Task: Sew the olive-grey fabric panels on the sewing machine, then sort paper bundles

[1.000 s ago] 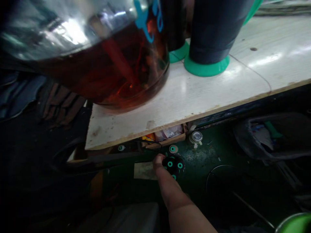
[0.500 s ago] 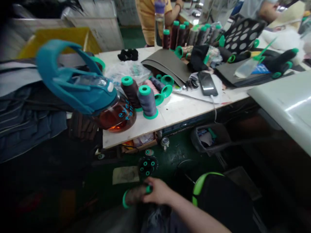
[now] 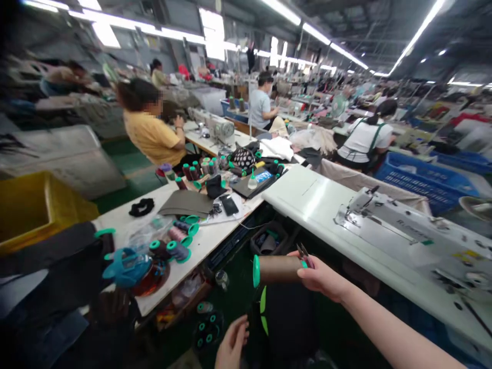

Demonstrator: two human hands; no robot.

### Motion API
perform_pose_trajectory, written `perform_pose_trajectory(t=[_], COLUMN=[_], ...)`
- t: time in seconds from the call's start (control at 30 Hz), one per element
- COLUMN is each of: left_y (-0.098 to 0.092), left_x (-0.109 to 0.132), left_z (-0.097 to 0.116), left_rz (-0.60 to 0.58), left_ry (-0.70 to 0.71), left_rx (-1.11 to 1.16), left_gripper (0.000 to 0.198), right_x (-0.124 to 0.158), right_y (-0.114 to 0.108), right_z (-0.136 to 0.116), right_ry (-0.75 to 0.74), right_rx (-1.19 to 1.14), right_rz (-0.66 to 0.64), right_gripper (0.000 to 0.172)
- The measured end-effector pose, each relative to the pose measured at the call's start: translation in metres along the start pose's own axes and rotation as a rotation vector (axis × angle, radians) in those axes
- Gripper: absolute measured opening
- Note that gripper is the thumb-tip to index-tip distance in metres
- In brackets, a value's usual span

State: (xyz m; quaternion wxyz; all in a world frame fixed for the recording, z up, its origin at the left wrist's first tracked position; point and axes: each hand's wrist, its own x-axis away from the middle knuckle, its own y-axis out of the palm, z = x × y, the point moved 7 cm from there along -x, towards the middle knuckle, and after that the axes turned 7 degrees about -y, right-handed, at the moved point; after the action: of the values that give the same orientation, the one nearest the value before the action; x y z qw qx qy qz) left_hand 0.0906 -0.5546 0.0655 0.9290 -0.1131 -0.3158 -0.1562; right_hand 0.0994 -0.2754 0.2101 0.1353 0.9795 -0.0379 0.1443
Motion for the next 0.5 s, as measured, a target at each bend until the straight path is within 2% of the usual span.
perform_pose_trajectory(t=[0.07, 0.13, 0.2, 0.27, 0.3, 0.37, 0.5], left_y=[-0.005, -0.005, 0.006, 0.027, 0.040, 0.069, 0.126], left_x=[0.014, 0.036, 0.063, 0.091, 0.104, 0.124, 0.144], left_z=[0.082, 0.158, 0.223, 0.274, 0.292, 0.316, 0.336], left_rz=[-0.131, -0.229, -0.326, -0.396, -0.431, -0.508, -0.616], left_ry=[0.198, 0.326, 0.474, 0.695, 0.800, 0.956, 1.038], left_rx=[0.149, 0.062, -0.098, -0.243, -0.297, -0.361, -0.397], left_gripper=[0.059, 0.056, 0.049, 0.042, 0.040, 0.038, 0.022], right_x=[0.033, 0.063, 0.089, 0.110, 0.118, 0.134, 0.159], right_y=[-0.003, -0.006, -0.008, -0.011, -0.013, -0.019, -0.040], right_z=[-0.025, -0.041, -0.051, -0.055, -0.056, -0.057, -0.059], right_ry=[-0.071, -0.141, -0.193, -0.228, -0.243, -0.266, -0.327], right_rx=[-0.114, -0.191, -0.262, -0.333, -0.366, -0.413, -0.471], right_rz=[0.036, 0.083, 0.122, 0.159, 0.176, 0.206, 0.211], right_gripper=[0.057, 0.058, 0.057, 0.057, 0.056, 0.051, 0.038])
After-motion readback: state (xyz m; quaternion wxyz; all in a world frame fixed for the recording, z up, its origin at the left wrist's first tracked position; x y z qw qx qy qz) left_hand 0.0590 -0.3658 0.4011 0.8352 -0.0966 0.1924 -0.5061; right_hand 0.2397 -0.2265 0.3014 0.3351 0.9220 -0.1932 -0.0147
